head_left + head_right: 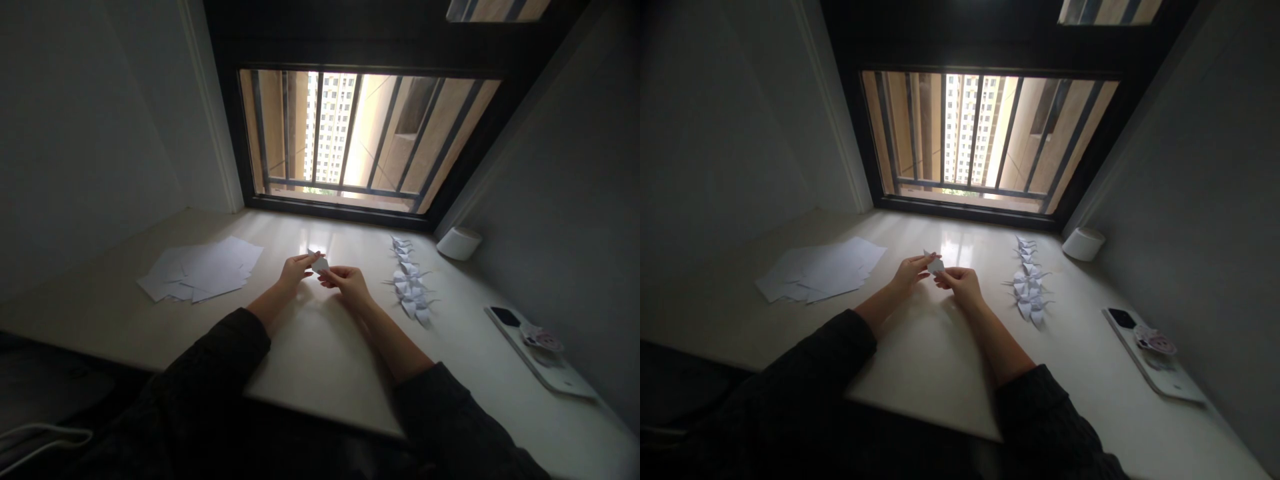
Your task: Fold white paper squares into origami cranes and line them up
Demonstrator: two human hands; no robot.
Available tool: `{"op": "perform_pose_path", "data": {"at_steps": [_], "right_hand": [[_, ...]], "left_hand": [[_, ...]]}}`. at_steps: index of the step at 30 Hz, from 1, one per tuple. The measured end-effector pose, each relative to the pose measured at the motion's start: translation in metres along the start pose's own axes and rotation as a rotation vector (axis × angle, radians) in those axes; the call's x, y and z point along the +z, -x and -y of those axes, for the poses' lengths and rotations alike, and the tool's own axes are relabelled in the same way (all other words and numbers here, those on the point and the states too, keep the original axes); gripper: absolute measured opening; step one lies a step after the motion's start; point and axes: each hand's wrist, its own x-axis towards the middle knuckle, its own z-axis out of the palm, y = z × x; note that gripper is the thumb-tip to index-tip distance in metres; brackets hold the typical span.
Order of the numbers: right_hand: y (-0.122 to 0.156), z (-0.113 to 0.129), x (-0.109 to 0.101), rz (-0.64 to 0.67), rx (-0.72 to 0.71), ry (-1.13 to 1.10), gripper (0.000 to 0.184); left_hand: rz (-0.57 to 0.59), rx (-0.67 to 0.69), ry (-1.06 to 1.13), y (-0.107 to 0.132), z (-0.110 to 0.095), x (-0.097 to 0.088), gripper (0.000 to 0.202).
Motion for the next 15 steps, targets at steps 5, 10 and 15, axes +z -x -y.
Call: {"op": "perform_pose_path", "data": {"at_steps": [5, 10, 15], "right_hand": [[0.0001, -0.0019, 0.0, 0.018, 0.007, 0.015, 0.04], [0.0003, -0.002, 0.0003, 0.031, 0.017, 0.009, 0.04], [0.0, -0.0009, 0.0006, 0.073, 0.031, 0.012, 0.041]], "left_hand": [[-0.065, 0.022, -0.01, -0.0017, -0.0044, -0.0055, 0.039], [-0.094, -0.012, -0.01, 0.0009, -0.0086, -0.0066, 0.038], [-0.145, 0.004, -0.044, 0.0012, -0.0053, -0.0032, 0.041]]}}
